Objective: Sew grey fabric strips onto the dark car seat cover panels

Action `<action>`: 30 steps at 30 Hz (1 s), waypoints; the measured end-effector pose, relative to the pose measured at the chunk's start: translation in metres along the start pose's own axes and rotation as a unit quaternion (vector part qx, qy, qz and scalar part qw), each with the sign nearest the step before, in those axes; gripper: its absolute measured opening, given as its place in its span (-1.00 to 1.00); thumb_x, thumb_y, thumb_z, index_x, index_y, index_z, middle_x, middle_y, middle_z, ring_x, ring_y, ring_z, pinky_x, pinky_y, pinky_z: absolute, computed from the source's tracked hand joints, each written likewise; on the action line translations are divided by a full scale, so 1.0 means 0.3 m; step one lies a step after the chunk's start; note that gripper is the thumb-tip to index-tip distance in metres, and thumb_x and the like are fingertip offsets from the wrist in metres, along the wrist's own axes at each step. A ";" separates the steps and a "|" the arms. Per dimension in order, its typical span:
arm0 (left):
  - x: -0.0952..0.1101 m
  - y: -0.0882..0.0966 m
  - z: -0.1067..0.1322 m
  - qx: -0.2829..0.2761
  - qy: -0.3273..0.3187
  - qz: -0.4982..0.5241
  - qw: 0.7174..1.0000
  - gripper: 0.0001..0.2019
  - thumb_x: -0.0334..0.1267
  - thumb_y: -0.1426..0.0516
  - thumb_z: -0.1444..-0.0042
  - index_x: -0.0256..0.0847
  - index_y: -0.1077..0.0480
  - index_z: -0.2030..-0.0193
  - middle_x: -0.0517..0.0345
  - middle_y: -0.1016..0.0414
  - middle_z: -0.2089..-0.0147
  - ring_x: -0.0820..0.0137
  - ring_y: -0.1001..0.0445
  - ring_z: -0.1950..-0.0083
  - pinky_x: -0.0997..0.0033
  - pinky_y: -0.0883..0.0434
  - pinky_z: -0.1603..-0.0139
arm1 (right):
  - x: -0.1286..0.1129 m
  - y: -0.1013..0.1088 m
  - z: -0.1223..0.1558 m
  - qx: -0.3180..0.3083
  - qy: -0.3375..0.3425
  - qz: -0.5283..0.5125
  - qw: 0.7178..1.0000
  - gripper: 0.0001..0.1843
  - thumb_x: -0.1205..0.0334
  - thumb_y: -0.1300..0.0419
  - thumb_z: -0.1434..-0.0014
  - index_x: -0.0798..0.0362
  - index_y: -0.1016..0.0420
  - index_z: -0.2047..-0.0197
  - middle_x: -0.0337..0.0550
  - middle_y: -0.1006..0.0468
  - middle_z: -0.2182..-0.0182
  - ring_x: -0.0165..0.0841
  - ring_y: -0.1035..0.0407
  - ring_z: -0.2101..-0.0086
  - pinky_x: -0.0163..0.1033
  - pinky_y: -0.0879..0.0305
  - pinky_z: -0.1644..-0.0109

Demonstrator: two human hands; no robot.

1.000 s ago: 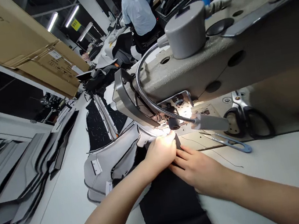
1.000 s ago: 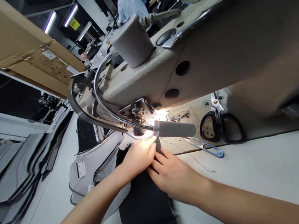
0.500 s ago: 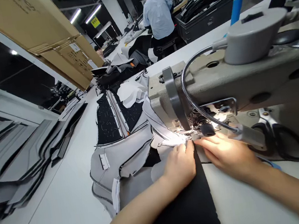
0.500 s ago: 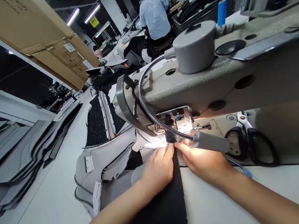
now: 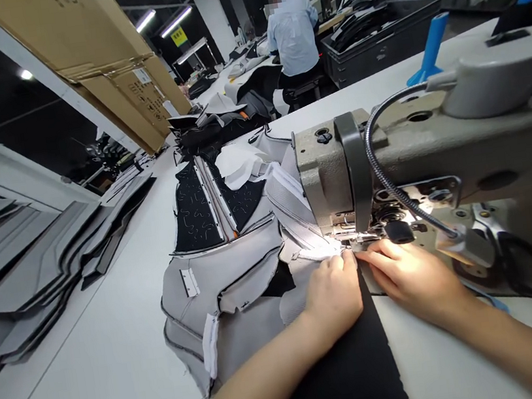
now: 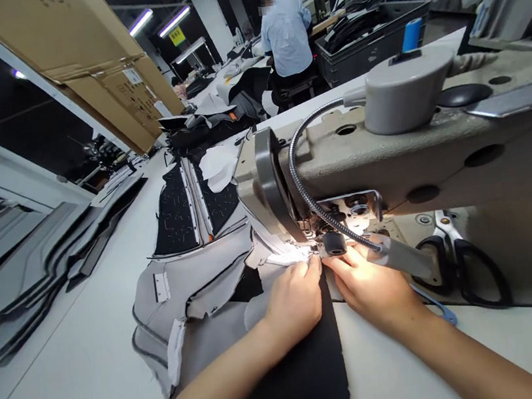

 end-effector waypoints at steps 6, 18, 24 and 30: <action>0.001 0.000 0.006 0.013 0.010 -0.016 1.000 -0.58 -0.41 0.04 -0.16 -0.40 -0.24 -0.17 -0.04 -0.47 0.23 0.29 -0.47 0.24 0.38 -0.46 0.35 | 0.008 -0.003 0.010 -0.010 -0.014 -0.015 1.000 -0.66 0.30 0.08 -0.24 0.01 -0.49 0.07 -0.09 -0.53 0.19 -0.32 -0.37 0.34 -0.26 -0.26 0.34; 0.000 -0.010 0.012 0.009 0.023 -0.018 1.000 -0.56 -0.42 0.04 -0.18 -0.33 -0.19 -0.22 -0.01 -0.45 0.22 0.30 -0.46 0.24 0.39 -0.44 0.34 | 0.020 -0.015 0.000 -0.023 -0.032 0.016 0.999 -0.66 0.28 0.09 -0.27 0.01 -0.46 0.05 -0.06 -0.52 0.20 -0.33 -0.36 0.40 -0.26 -0.20 0.33; -0.011 -0.004 -0.005 -0.054 0.012 0.038 0.998 -0.62 -0.43 0.02 -0.13 -0.30 -0.28 -0.11 -0.01 -0.44 0.19 0.28 -0.47 0.21 0.37 -0.46 0.29 | 0.025 -0.031 -0.001 -0.047 -0.027 0.011 0.998 -0.66 0.26 0.07 -0.27 -0.05 -0.45 0.01 -0.09 -0.51 0.23 -0.35 -0.35 0.41 -0.28 -0.16 0.40; 0.007 -0.004 0.011 -0.041 0.016 0.019 0.999 -0.57 -0.48 0.03 -0.10 -0.43 -0.26 -0.14 -0.09 -0.45 0.19 0.26 -0.47 0.21 0.35 -0.48 0.29 | 0.000 -0.048 -0.004 -0.057 -0.002 0.038 0.998 -0.62 0.30 -0.01 -0.21 -0.13 -0.45 -0.05 -0.12 -0.49 0.29 -0.38 -0.30 0.46 -0.33 -0.10 0.49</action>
Point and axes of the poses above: each hand's wrist, its own z-axis away from the middle knuckle, its own y-axis out of the back of the hand, x = y × z, the point moved 9 cm from there along -z, towards the middle knuckle
